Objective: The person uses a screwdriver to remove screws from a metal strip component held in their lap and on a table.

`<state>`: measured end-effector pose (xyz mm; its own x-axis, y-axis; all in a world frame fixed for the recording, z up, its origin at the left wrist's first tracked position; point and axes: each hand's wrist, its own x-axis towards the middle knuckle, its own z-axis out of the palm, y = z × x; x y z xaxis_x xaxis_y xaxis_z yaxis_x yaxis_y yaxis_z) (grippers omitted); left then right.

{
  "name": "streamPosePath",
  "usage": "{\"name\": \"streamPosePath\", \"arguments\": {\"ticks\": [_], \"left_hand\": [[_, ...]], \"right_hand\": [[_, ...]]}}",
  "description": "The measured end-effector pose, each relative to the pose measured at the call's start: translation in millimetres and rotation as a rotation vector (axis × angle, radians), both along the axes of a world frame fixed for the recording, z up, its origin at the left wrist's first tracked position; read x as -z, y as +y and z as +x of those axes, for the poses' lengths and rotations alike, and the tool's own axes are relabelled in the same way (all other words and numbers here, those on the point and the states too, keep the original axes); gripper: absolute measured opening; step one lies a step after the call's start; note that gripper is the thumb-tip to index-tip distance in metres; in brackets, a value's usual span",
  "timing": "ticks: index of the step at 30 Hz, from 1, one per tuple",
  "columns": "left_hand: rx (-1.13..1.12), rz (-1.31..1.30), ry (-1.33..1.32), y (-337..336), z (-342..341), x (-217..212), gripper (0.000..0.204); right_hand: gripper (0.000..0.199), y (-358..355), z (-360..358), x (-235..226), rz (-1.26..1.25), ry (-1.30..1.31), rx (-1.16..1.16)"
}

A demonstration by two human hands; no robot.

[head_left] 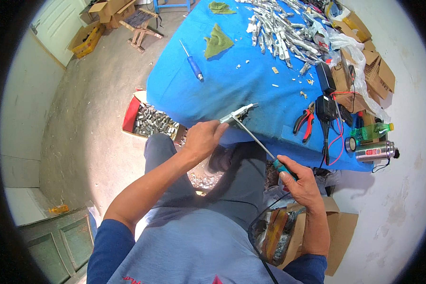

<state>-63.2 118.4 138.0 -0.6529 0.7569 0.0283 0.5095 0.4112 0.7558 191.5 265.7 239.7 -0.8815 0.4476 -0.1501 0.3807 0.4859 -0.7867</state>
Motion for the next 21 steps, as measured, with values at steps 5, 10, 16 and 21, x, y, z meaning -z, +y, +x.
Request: {"name": "streamPosePath", "arguments": {"ticks": [5,10,16,21], "left_hand": [[0.004,-0.012,0.008,-0.8,-1.3,-3.2,0.045],[0.020,-0.004,-0.022,-1.4,-4.3,-2.3,0.045],[0.034,-0.037,-0.074,1.3,-7.0,-2.6,0.046],[0.028,-0.036,-0.088,2.4,-7.9,-3.1,0.046]], "right_hand": [[0.037,1.0,-5.4,-4.4,0.051,0.006,-0.006],[0.037,-1.7,-7.2,-12.4,-0.056,-0.062,0.052],[0.037,1.1,-5.1,-8.0,-0.034,-0.057,0.035],[0.037,2.6,-11.6,-10.4,0.095,-0.011,-0.033]]}}
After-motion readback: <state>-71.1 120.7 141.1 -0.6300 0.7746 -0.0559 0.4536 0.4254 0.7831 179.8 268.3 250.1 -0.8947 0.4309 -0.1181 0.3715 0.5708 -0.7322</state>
